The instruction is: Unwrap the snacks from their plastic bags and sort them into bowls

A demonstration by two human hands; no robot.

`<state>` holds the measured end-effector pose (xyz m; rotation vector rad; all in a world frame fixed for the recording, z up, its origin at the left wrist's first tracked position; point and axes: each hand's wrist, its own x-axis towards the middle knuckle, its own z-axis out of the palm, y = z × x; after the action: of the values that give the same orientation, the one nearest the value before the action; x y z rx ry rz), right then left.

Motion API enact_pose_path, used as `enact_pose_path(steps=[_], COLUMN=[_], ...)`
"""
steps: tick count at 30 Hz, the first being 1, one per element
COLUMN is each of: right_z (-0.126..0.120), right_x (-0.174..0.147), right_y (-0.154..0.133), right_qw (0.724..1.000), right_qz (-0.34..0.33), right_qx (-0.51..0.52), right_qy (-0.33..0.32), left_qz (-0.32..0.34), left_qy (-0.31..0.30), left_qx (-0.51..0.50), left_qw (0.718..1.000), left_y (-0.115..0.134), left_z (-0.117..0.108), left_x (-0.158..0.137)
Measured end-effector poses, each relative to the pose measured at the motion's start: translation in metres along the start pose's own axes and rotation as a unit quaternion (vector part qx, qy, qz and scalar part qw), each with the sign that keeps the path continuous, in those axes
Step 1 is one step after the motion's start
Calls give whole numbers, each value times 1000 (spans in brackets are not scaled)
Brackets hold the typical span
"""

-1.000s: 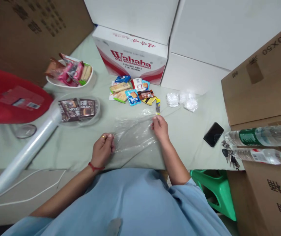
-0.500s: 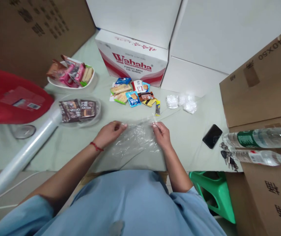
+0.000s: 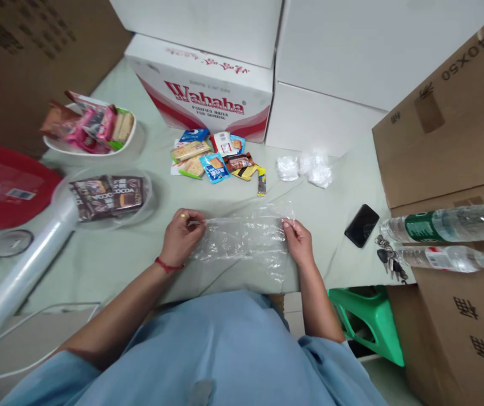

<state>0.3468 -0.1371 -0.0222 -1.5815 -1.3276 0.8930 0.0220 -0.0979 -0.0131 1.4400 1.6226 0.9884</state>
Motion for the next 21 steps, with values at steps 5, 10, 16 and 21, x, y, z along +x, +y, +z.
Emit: enact_pose_path(steps=[5, 10, 16, 21], right_z=[-49, -41, 44, 73], right_x=[16, 56, 84, 91], right_y=[-17, -68, -86, -71], right_qw=[993, 978, 875, 853], right_qz=[44, -121, -221, -204], right_qx=[-93, -171, -316, -316], right_qy=[-56, 16, -294, -362], left_qz=[74, 163, 218, 250], left_qy=[54, 108, 121, 45], left_qx=[82, 178, 185, 155], left_qw=[992, 964, 951, 955], left_y=[-3, -15, -31, -41], left_z=[8, 22, 34, 25], left_x=[-11, -33, -48, -58])
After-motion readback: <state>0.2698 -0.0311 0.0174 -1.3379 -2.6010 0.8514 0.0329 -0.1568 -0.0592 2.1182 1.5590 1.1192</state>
